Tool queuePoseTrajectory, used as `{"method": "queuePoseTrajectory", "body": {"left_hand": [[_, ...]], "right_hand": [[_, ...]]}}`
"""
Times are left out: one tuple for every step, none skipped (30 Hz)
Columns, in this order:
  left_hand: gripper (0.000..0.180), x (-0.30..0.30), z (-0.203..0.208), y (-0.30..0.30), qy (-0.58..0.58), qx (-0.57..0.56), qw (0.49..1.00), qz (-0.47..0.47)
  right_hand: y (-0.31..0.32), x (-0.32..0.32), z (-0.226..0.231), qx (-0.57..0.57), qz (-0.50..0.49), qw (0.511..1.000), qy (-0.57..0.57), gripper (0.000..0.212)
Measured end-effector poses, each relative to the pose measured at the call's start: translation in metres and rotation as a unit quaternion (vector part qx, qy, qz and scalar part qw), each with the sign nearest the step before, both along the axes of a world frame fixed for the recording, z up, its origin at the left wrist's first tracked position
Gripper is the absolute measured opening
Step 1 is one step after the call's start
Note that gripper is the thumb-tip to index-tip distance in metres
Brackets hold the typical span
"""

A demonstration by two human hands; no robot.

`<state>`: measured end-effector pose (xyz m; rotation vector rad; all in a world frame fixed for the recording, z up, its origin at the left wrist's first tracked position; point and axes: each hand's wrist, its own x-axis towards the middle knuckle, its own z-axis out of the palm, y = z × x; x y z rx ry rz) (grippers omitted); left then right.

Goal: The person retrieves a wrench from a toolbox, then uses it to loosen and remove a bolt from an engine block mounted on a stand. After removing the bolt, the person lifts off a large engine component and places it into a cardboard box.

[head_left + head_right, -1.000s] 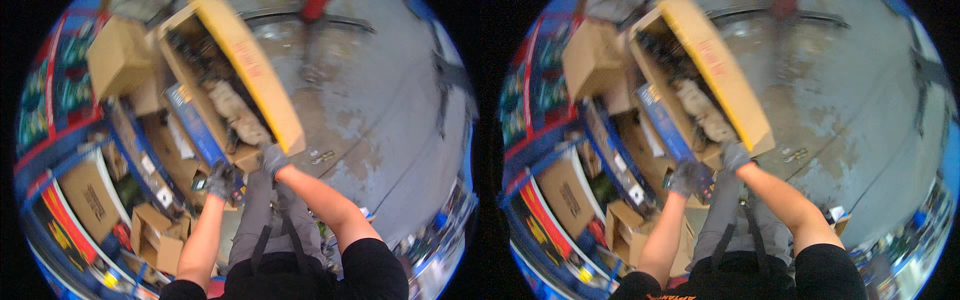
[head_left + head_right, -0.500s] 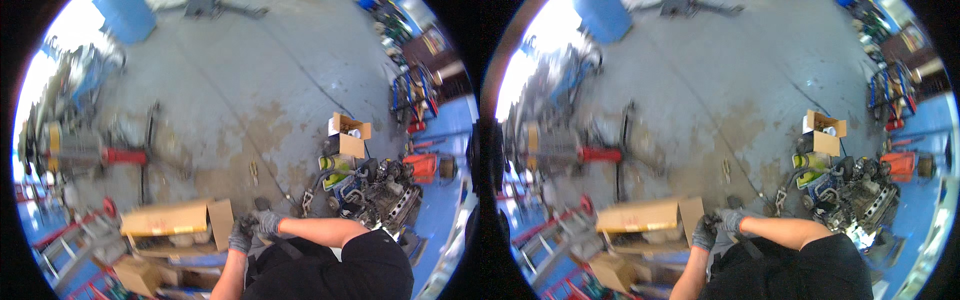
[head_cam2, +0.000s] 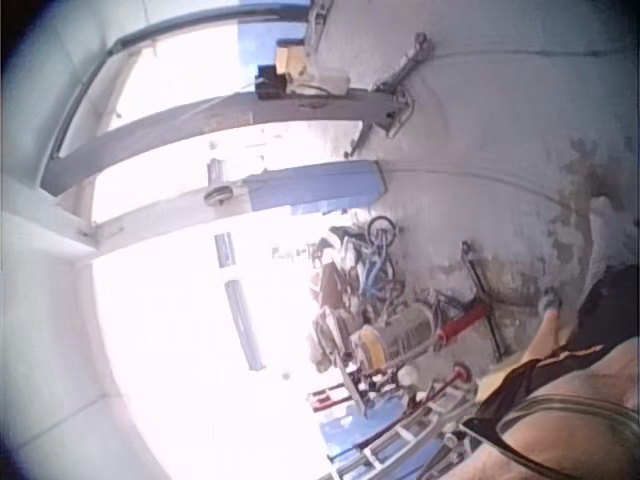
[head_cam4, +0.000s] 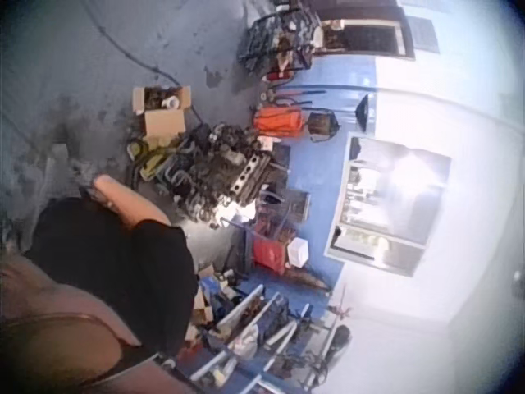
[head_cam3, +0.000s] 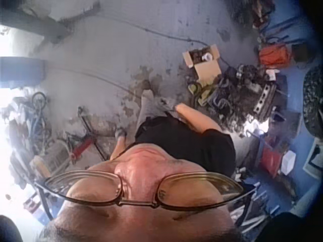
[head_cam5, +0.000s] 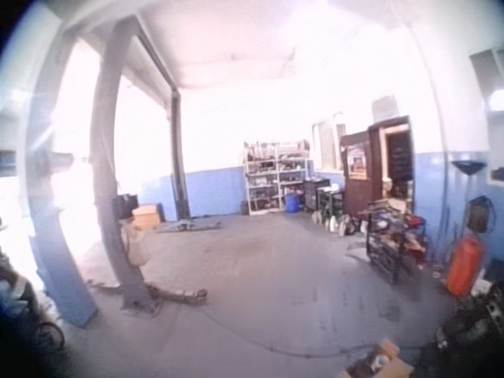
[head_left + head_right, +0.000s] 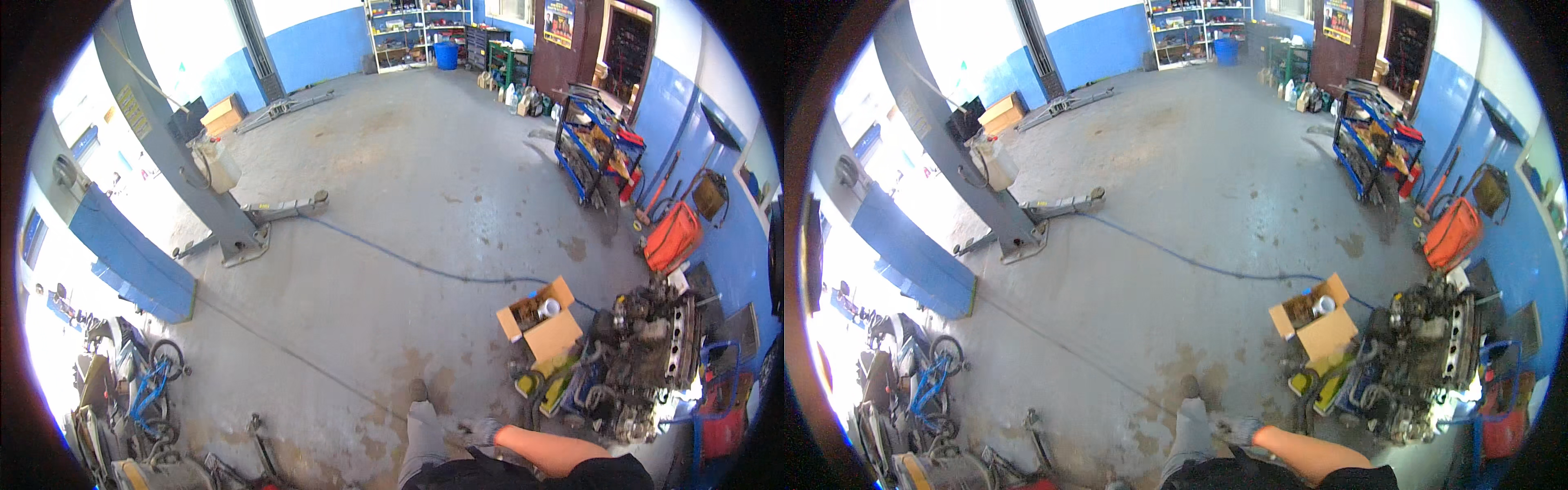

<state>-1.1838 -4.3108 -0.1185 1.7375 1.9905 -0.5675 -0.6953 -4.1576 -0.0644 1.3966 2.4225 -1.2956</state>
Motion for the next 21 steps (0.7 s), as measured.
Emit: {"method": "queuePoseTrajectory", "body": {"left_hand": [[0.048, -0.019, -0.019, 0.033, -0.016, -0.075, 0.996, 0.042], [0.049, -0.034, -0.033, 0.074, -0.022, -0.106, 0.992, 0.063], [0.049, -0.046, -0.04, 0.116, -0.027, -0.125, 0.989, 0.078], [0.05, -0.055, -0.042, 0.158, -0.03, -0.138, 0.986, 0.084], [0.05, -0.059, -0.04, 0.208, -0.035, -0.145, 0.985, 0.086], [0.051, -0.063, -0.033, 0.259, -0.031, -0.152, 0.984, 0.081], [0.051, -0.065, -0.024, 0.306, -0.028, -0.154, 0.985, 0.067], [0.052, -0.069, -0.011, 0.358, -0.024, -0.16, 0.986, 0.051], [0.052, -0.07, -0.001, 0.411, -0.016, -0.161, 0.986, 0.029], [0.053, -0.069, 0.008, 0.466, -0.007, -0.163, 0.987, 0.003], [0.054, -0.066, 0.014, 0.525, 0.003, -0.159, 0.987, -0.027], [0.054, -0.058, 0.017, 0.588, 0.018, -0.141, 0.988, -0.061], [0.055, -0.046, 0.018, 0.654, 0.033, -0.118, 0.988, -0.094], [0.053, -0.031, 0.018, 0.721, 0.036, -0.054, 0.994, -0.085], [0.051, -0.011, 0.017, 0.788, 0.026, 0.022, 0.996, -0.079], [0.049, 0.005, 0.018, 0.859, -0.027, 0.027, 0.999, -0.032], [0.048, 0.02, 0.019, 0.923, -0.087, 0.038, 0.995, 0.013], [0.046, 0.039, 0.021, 0.98, -0.107, 0.051, 0.992, 0.029], [0.045, 0.057, 0.024, 1.036, -0.113, 0.02, 0.993, -0.013], [0.043, 0.073, 0.029, 1.078, -0.073, -0.01, 0.994, -0.084], [0.042, 0.094, 0.036, 1.133, -0.034, -0.034, 0.987, -0.155]], "right_hand": [[0.024, 0.033, -0.02, -0.007, -0.008, 1.0, -0.029, 0.056], [0.043, 0.071, -0.036, -0.077, -0.098, 0.99, -0.064, 0.057], [0.064, 0.105, -0.053, -0.129, -0.19, 0.969, -0.096, 0.057], [0.078, 0.147, -0.062, -0.111, -0.217, 0.958, -0.151, 0.057], [0.091, 0.183, -0.067, -0.12, -0.261, 0.929, -0.232, 0.057], [0.105, 0.214, -0.069, -0.069, -0.246, 0.93, -0.263, 0.057], [0.115, 0.24, -0.067, -0.037, -0.261, 0.922, -0.282, 0.058], [0.13, 0.258, -0.064, 0.009, -0.274, 0.918, -0.286, 0.058], [0.142, 0.272, -0.056, 0.218, -0.274, 0.902, -0.254, 0.059], [0.167, 0.277, -0.053, -0.04, -0.336, 0.894, -0.294, 0.058], [0.191, 0.275, -0.05, -0.122, -0.352, 0.878, -0.299, 0.057], [0.217, 0.268, -0.05, -0.173, -0.355, 0.868, -0.3, 0.056], [0.246, 0.255, -0.051, -0.207, -0.354, 0.862, -0.297, 0.055], [0.28, 0.244, -0.055, -0.229, -0.349, 0.861, -0.291, 0.055], [0.315, 0.229, -0.063, -0.207, -0.38, 0.863, -0.261, 0.054], [0.358, 0.219, -0.072, -0.185, -0.409, 0.863, -0.23, 0.054], [0.404, 0.215, -0.082, -0.166, -0.433, 0.863, -0.2, 0.053], [0.457, 0.216, -0.091, -0.171, -0.397, 0.881, -0.193, 0.053], [0.521, 0.222, -0.099, -0.171, -0.361, 0.898, -0.186, 0.053], [0.583, 0.223, -0.102, -0.174, -0.322, 0.914, -0.176, 0.053], [0.658, 0.228, -0.1, -0.169, -0.286, 0.929, -0.166, 0.053]]}}
